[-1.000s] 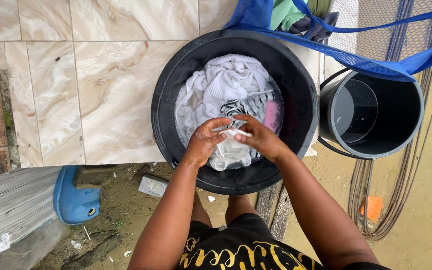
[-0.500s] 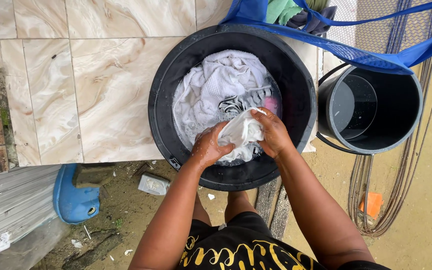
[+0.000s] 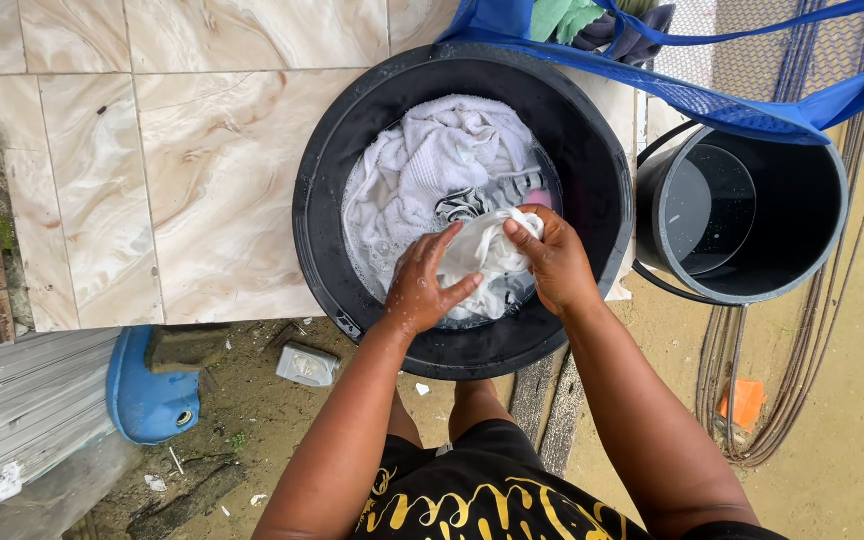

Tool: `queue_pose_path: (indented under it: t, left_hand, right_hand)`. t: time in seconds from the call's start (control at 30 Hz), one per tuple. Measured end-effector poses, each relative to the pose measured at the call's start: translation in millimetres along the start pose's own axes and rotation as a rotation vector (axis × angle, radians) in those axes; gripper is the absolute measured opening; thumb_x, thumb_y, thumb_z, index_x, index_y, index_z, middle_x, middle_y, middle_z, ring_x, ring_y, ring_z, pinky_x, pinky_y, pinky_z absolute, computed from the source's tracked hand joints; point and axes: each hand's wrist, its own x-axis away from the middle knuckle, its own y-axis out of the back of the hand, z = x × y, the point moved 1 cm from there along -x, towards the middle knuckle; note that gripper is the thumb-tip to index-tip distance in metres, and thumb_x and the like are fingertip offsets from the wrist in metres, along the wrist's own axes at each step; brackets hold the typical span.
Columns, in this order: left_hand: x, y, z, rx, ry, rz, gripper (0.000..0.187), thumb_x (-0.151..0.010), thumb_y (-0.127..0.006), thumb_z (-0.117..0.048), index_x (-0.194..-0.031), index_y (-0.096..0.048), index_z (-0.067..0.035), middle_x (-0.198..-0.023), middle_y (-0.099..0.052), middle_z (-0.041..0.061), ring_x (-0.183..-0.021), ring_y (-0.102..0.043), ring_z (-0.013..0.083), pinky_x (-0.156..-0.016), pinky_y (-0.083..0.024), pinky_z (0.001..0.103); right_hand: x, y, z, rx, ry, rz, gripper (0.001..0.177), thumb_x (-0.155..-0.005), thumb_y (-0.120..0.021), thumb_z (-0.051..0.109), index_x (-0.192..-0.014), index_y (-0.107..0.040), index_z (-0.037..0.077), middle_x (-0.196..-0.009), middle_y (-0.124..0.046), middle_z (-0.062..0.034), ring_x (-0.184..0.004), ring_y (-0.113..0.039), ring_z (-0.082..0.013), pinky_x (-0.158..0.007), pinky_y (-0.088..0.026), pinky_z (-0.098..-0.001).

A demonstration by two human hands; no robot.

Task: Hand washing and scrubbing clothes in a plastic basin with soap and water.

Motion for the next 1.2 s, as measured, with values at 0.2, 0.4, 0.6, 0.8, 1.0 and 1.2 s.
queue_pose_path:
  t: [0.2, 0.4, 0.6, 0.8, 1.0, 1.2]
  left_hand:
    - [2.0, -27.0, 36.8, -0.009, 0.135, -0.036, 0.029, -0.09, -0.06, -0.012, -0.116, -0.073, -0.006, -0.103, -0.072, 0.014, -0.093, -0.068, 0.0318, -0.084, -0.054, 0.042]
    - [14.8, -64.5, 91.6, 0.452, 0.327, -0.178, 0.026, -0.107, -0.055, -0.025, -0.107, -0.068, -0.003, -0.092, -0.066, 0.01, -0.084, -0.061, 0.0231, -0.078, -0.05, 0.037]
    - [47.2, -158.4, 205.5, 1.276, 0.712, -0.243, 0.037, -0.113, -0.053, -0.042, -0.109, -0.055, -0.005, -0.095, -0.054, 0.001, -0.089, -0.051, 0.0186, -0.082, -0.048, 0.035]
    - [52.4, -157.5, 142.1, 1.703, 0.704, -0.068, 0.06, -0.095, -0.058, -0.053, -0.131, -0.065, -0.005, -0.11, -0.069, 0.006, -0.1, -0.066, 0.0209, -0.085, -0.056, 0.038]
    - [72.1, -128.9, 142.0, 1.601, 0.945, -0.282, 0.048, -0.1, -0.052, -0.045, -0.124, -0.063, -0.005, -0.111, -0.07, 0.01, -0.1, -0.068, 0.0225, -0.085, -0.057, 0.039]
    - [38.2, -70.4, 68.9, 1.508, 1.016, 0.138, 0.048, -0.098, -0.063, -0.044, -0.125, -0.068, -0.004, -0.117, -0.07, 0.008, -0.105, -0.066, 0.0223, -0.093, -0.054, 0.039]
  right_hand:
    - [-1.3, 1.4, 13.7, 0.137, 0.114, -0.047, 0.02, -0.097, -0.074, 0.018, -0.106, -0.066, 0.002, -0.09, -0.071, -0.0029, -0.078, -0.065, -0.0087, -0.07, -0.054, -0.0242]
    - [-26.1, 27.9, -17.3, 0.659, 0.489, -0.254, 0.022, -0.104, -0.078, 0.017, -0.097, -0.064, 0.002, -0.092, -0.061, -0.0037, -0.08, -0.056, -0.0105, -0.072, -0.047, -0.025]
    - [17.2, -69.7, -46.8, 0.535, 0.602, -0.064, 0.019, -0.1, -0.071, 0.019, -0.098, -0.062, 0.002, -0.088, -0.062, -0.0113, -0.077, -0.062, -0.0216, -0.075, -0.052, -0.0329]
    - [-32.9, -36.0, -60.6, 0.976, 0.566, -0.047, 0.043, -0.099, -0.072, 0.026, -0.068, -0.057, 0.001, -0.062, -0.054, -0.0177, -0.052, -0.052, -0.0342, -0.054, -0.044, -0.042]
    - [19.1, -83.8, -66.1, 0.914, 0.723, 0.074, 0.035, -0.101, -0.068, 0.024, -0.071, -0.063, 0.006, -0.067, -0.061, -0.0134, -0.056, -0.06, -0.0301, -0.055, -0.047, -0.0394]
    - [-72.2, -1.7, -45.3, 1.105, 0.656, -0.425, 0.027, -0.095, -0.074, 0.022, -0.077, -0.068, 0.003, -0.08, -0.066, -0.0164, -0.08, -0.061, -0.0373, -0.073, -0.047, -0.0486]
